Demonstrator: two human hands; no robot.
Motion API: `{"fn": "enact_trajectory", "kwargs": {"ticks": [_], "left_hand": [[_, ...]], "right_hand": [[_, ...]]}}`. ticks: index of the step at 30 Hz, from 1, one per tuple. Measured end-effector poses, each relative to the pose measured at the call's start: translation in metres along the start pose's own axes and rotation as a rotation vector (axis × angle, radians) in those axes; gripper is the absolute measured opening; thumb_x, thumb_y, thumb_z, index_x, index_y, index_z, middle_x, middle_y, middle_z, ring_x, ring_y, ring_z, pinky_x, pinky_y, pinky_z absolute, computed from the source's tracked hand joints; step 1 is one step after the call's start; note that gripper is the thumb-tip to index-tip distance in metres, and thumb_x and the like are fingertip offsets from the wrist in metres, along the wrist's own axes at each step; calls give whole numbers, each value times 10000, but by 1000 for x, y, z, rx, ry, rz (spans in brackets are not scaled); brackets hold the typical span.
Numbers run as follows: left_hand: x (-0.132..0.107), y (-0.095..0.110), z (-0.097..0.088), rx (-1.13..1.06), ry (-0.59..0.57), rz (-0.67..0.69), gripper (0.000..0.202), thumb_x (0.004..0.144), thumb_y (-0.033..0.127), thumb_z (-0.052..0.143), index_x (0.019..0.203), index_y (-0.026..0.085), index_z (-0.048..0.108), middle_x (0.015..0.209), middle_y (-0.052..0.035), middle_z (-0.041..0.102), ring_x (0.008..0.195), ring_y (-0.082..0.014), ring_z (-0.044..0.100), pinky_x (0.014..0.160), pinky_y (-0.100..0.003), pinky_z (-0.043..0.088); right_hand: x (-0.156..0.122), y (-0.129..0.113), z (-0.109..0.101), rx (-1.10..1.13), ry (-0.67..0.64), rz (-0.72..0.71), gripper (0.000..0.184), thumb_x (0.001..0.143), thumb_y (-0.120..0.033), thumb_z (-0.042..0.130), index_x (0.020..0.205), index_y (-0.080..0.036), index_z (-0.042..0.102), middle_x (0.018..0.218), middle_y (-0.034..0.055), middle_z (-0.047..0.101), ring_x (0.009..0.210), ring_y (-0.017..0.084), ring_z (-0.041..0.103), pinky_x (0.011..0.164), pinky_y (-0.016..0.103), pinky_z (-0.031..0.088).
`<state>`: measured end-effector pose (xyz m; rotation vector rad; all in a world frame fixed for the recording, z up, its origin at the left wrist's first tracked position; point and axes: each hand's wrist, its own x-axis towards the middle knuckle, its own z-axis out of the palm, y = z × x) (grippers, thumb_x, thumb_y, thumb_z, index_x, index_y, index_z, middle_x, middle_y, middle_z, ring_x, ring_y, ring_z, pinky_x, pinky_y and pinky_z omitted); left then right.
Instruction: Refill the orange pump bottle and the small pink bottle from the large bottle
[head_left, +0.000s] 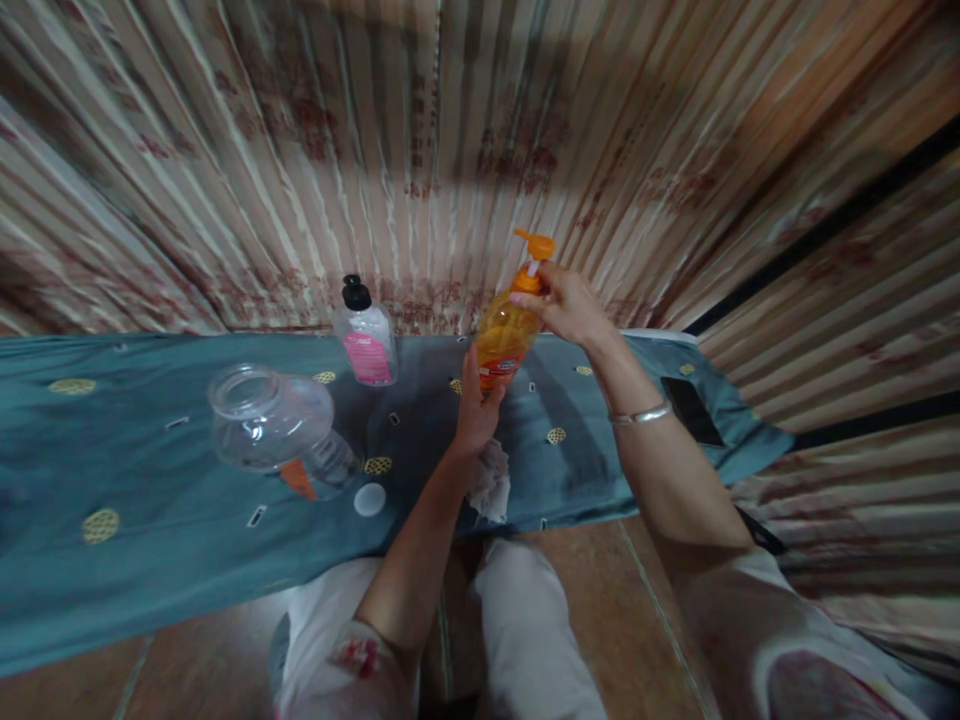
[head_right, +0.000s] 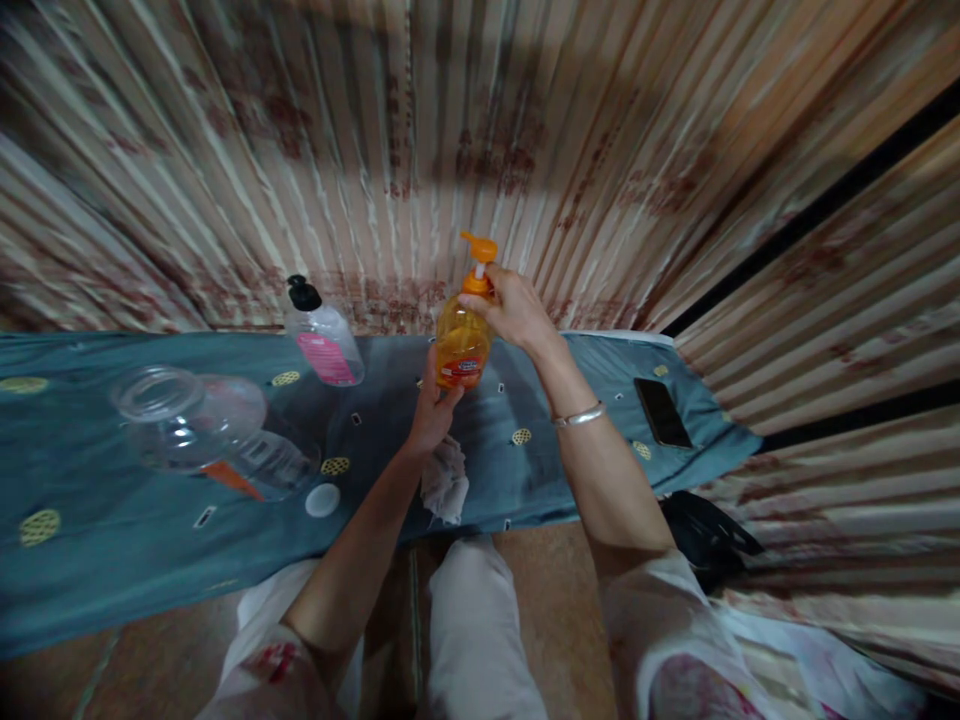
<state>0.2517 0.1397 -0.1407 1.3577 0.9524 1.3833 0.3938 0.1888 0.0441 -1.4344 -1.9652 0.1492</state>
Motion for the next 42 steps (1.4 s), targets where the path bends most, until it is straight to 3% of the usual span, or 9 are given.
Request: {"fn": "enact_trajectory", "kwargs": {"ticks": [7,15,20,24,29,34,42], "left_hand": [[2,1,-8,-1,11,-52,856,861,129,664,1635,390,409,1768,-25,349,1664,-308,250,1327,-611,240],[2,-6,-7,-57,56,-115,931,844,106,650,1682,323,306,1785,-64,330,1677,-273,215,1350,-552,164],[-9,-5,-13,-92,116,-160,890,888,179,700,1681,301,315,1777,-118,336,1657,-300,279,1328,-527,243],[-26,2,-24,-105,157,-209,839,918,228,716,1668,313,350,1754,-144,372,1606,-350,384,1274,-582,346],[-46,17,-45,-98,190,-236,794,908,163,708,1635,286,412,1692,-150,461,1547,-315,481,1257,-509,390],[-61,30,-71,-68,189,-235,771,888,106,691,1596,311,465,1623,-114,546,1498,-287,540,1242,-494,414],[-98,35,-109,93,32,-180,722,860,81,659,1545,280,548,1530,-125,637,1382,-282,646,1212,-536,465]], "right_hand": [[6,9,8,32,6,9,219,856,-383,803,938,-214,688,827,27,666,909,279,642,908,442,511],[20,12,19,33,56,38,347,810,-387,828,1060,-205,671,987,76,746,1051,353,694,967,498,534],[12,8,25,0,79,63,493,840,-458,823,1221,-205,638,1065,112,769,1108,377,719,1005,525,543],[5,12,28,-11,120,47,639,864,-559,790,1358,-201,602,1252,164,758,1235,403,693,1060,572,537],[-16,16,29,-61,204,60,787,929,-620,692,1532,-155,493,1528,236,618,1468,393,558,1210,580,457],[-56,-2,41,-50,271,46,693,982,-525,620,1547,-143,496,1519,226,641,1420,371,613,1194,567,495],[-96,-51,92,148,156,207,444,959,-340,628,1370,-175,653,1302,161,786,1182,313,754,1062,479,582]]}}
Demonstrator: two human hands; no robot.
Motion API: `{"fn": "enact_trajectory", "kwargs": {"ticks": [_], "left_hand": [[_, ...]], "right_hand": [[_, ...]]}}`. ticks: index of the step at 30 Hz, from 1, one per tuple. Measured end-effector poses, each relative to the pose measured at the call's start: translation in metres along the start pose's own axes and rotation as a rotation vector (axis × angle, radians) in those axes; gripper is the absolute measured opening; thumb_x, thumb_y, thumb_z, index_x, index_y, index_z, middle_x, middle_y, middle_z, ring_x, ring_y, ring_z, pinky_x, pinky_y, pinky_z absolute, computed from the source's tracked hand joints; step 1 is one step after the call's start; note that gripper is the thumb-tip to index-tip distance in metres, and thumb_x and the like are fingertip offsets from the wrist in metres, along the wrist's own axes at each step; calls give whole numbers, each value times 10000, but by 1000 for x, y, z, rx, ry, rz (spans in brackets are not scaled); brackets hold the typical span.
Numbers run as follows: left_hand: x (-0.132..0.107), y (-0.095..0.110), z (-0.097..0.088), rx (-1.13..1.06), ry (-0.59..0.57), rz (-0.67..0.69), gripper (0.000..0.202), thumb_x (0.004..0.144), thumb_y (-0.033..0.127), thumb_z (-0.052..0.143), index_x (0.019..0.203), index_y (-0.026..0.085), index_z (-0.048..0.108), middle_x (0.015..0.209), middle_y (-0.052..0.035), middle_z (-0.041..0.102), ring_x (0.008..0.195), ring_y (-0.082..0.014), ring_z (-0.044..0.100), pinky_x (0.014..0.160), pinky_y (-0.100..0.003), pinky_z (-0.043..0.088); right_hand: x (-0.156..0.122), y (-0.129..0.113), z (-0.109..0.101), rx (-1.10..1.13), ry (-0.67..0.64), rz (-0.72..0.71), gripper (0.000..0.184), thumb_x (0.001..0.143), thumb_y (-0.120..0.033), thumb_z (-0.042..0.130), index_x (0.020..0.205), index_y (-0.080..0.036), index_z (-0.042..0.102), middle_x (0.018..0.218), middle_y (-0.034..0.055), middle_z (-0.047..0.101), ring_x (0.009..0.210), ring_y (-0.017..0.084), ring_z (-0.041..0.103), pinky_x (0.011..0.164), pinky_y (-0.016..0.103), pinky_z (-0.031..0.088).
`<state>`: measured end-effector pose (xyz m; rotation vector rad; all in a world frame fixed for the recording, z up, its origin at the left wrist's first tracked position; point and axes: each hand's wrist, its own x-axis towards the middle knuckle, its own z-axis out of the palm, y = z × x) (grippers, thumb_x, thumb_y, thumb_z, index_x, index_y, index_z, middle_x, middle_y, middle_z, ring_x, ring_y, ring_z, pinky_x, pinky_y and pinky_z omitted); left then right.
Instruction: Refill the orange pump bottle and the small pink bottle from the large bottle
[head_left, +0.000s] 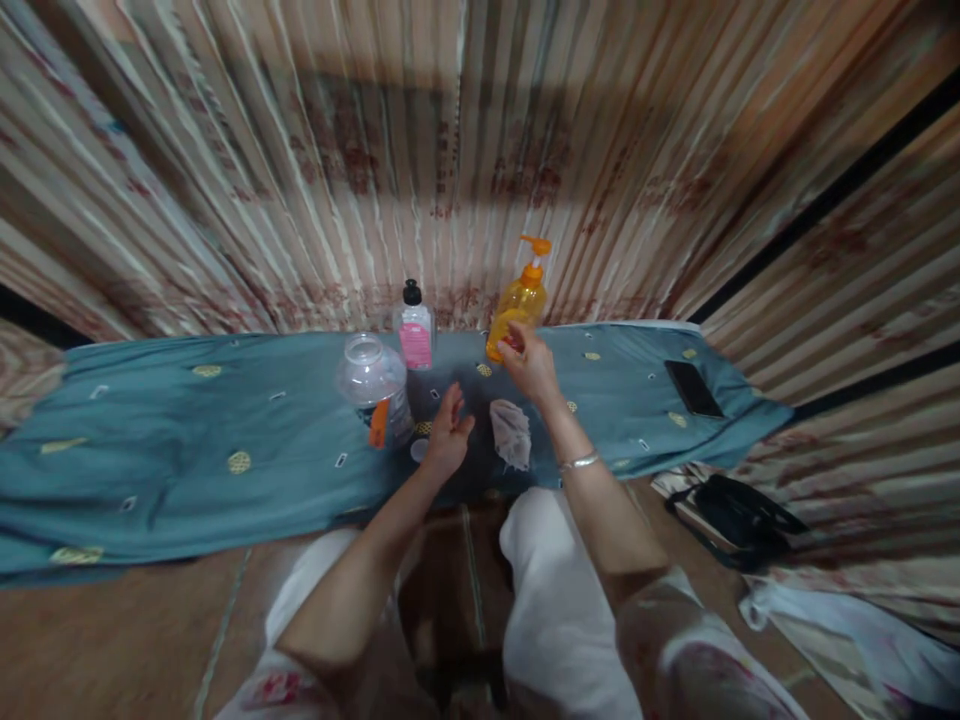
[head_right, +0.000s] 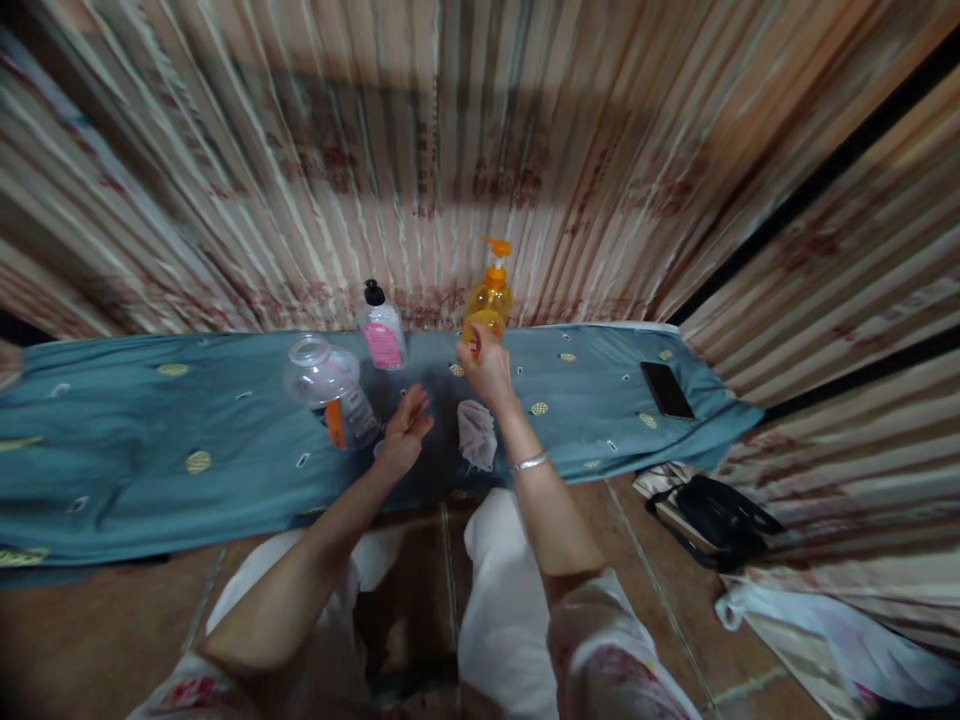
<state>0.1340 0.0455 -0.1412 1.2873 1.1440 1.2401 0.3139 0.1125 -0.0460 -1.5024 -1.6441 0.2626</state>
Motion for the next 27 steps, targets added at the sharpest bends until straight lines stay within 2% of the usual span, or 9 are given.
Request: {"fn": "enact_trajectory", "kwargs": {"ticks": [4,6,8,11,18,22,27], "left_hand": [[-29,0,-19,189,-137,70,630,873,94,621,1492,212,606,1502,-162,662,1372,-303,656,1222,-579,454],[-44,1,-27,296,-218,124,595,874,108,632,1459,220,642,1498,-143,672,1423,-308,614,1255,-585,416],[-57,3,-32,400,-298,177,584,898,117,609,1471,222,637,1505,-142,668,1430,-303,606,1262,-587,410],[-68,2,-35,552,-400,248,569,936,124,562,1501,170,604,1567,-196,606,1490,-312,551,1265,-584,410],[-67,-14,-26,884,-541,366,673,909,155,624,1564,83,488,1704,-296,389,1642,-395,289,1290,-677,293],[-66,-19,-21,1024,-573,386,714,911,188,636,1576,9,447,1710,-335,342,1650,-408,250,1312,-637,244],[-70,-20,-21,1133,-585,405,717,934,163,557,1616,13,397,1727,-316,318,1657,-383,242,1315,-619,240]], "right_hand": [[-9,-10,21,37,-61,51,382,962,-328,625,1297,-163,705,1238,149,809,1142,289,764,1028,427,587],[-15,-11,27,21,-104,58,358,960,-313,628,1278,-175,720,1245,137,810,1143,277,765,1018,409,588],[-22,-8,29,-2,-136,67,330,949,-289,639,1251,-198,735,1220,111,820,1126,271,769,1010,407,589],[-31,0,24,-67,-174,104,292,933,-261,652,1196,-197,760,1162,108,834,1089,285,775,996,428,588],[-38,13,9,-225,-274,155,236,947,-256,669,1150,-203,778,1123,99,837,1035,272,774,956,389,576],[-38,9,12,-271,-325,128,250,964,-244,653,1182,-200,767,1149,101,832,1036,258,763,958,368,557],[-34,-1,20,-279,-371,73,266,959,-206,640,1191,-171,766,1158,120,823,1075,255,754,964,344,529]]}}
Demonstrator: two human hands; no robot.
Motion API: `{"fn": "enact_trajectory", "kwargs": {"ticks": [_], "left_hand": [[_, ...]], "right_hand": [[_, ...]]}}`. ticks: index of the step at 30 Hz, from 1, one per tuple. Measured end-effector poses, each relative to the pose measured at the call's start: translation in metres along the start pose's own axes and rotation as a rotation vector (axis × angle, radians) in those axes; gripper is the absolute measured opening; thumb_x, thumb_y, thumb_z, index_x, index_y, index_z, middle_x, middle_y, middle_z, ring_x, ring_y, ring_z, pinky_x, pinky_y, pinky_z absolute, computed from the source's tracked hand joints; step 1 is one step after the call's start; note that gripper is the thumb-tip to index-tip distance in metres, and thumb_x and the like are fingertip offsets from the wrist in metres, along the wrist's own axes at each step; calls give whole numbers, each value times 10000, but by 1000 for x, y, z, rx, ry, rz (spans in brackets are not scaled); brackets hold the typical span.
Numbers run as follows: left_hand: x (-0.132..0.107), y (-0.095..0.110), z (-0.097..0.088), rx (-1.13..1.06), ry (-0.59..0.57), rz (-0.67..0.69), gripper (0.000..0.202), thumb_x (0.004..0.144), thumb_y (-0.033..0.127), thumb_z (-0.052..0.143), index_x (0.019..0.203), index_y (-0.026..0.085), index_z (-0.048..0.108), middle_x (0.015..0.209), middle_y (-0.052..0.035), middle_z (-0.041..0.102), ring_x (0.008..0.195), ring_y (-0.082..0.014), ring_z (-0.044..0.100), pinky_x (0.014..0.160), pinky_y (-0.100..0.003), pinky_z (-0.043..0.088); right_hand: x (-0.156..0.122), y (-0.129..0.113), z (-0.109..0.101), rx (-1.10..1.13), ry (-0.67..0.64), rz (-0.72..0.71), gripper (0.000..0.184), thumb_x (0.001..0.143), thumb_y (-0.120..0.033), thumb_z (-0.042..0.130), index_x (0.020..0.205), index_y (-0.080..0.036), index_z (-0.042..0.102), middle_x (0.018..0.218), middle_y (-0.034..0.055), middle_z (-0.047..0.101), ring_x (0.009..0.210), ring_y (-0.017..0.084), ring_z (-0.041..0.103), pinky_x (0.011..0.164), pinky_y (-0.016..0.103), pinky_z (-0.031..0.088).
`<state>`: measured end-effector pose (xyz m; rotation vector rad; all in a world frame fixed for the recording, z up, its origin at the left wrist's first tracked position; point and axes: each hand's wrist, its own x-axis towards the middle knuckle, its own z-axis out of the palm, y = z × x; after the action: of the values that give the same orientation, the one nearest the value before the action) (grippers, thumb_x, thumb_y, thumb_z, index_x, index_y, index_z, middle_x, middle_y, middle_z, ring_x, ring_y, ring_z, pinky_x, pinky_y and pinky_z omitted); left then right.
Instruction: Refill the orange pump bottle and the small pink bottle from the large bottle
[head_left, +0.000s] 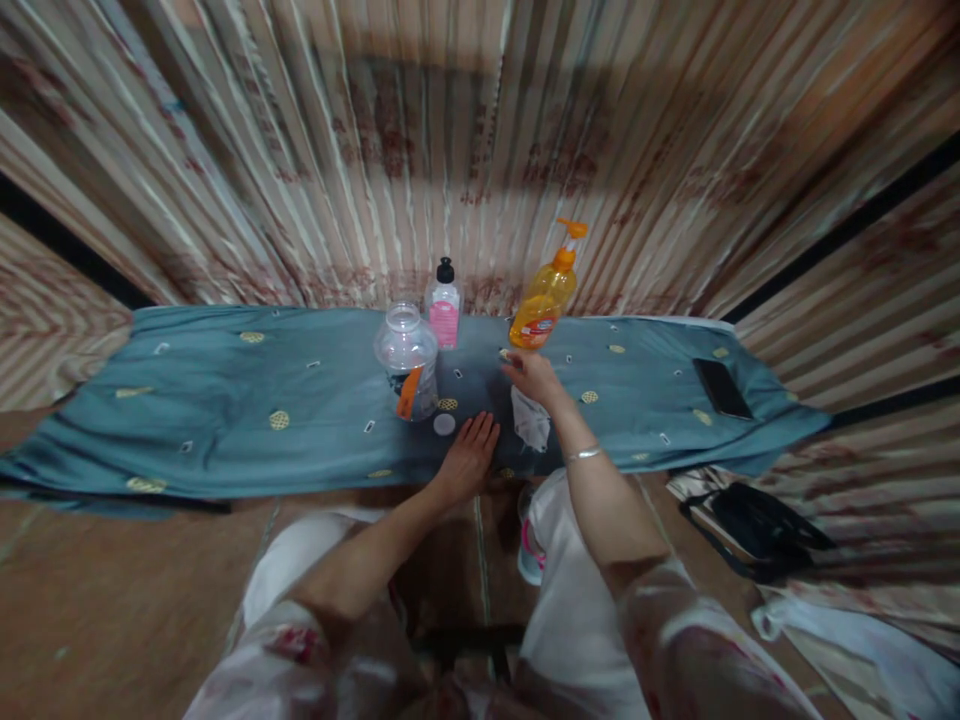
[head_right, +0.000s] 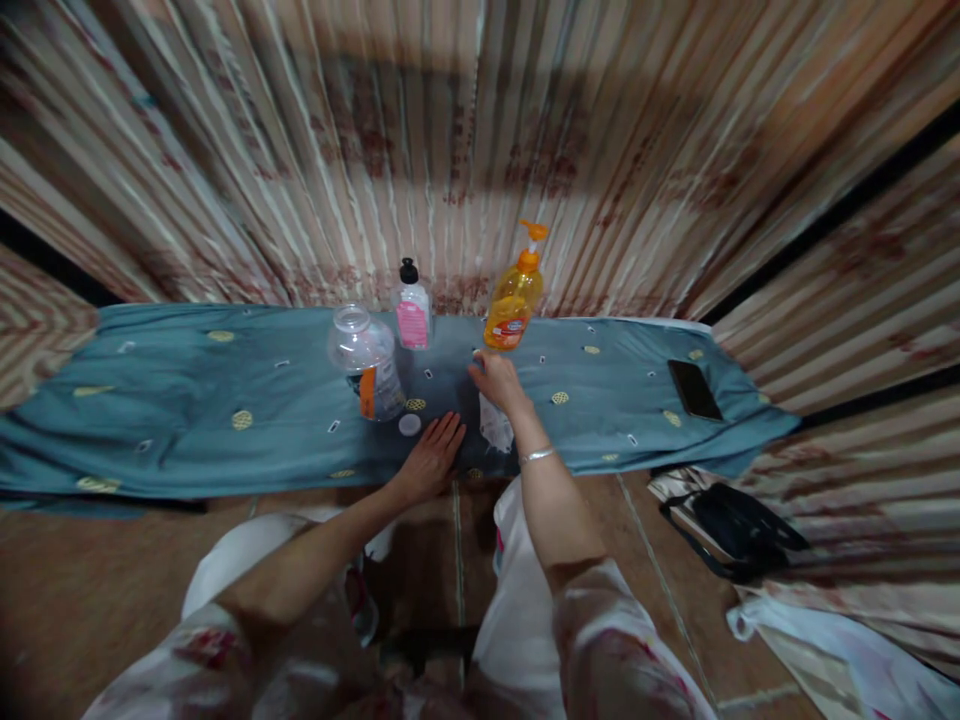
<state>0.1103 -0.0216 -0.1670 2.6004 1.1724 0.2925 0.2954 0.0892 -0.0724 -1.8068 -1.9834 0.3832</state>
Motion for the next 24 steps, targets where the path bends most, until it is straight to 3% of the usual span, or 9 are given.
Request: {"fn": "enact_trajectory", "kwargs": {"ticks": [7,12,15,20,24], "left_hand": [[-9,2,-1,-14,20,-8,698,885,86,534,1578,38,465,1703,-307,379,1635,-391,303,1290,-643,301],[-27,0,-10,-108,81,-10,633,839,19,547,1461,116,606,1606,-240,554,1548,-342,482,1251,-584,425],[-32,-4,-18,-167,129,-13,541,885,41,540,1403,152,653,1499,-196,651,1438,-310,599,1193,-542,509],[-18,-14,-30,-254,230,-36,449,967,103,520,1387,177,659,1382,-171,701,1287,-290,686,1103,-516,580],[-7,-18,-29,-326,305,-60,422,972,120,531,1371,165,660,1345,-180,701,1276,-314,682,1105,-567,566]], "right_hand": [[1,-5,-5,30,-8,-47,242,958,-209,629,1152,-178,771,1137,112,820,1073,245,748,980,346,527],[0,-7,-3,67,-6,-74,233,954,-211,641,1148,-188,768,1100,106,821,1066,245,750,991,346,538],[5,-13,1,97,5,-84,222,945,-207,665,1142,-192,768,1090,102,826,1070,249,754,1001,347,545],[18,-27,10,154,55,-80,245,937,-220,702,1173,-198,764,1117,119,835,1088,267,772,1001,362,574],[32,-41,16,194,120,-78,451,963,-292,700,1400,-187,658,1283,161,797,1172,285,766,1030,411,589]]}}
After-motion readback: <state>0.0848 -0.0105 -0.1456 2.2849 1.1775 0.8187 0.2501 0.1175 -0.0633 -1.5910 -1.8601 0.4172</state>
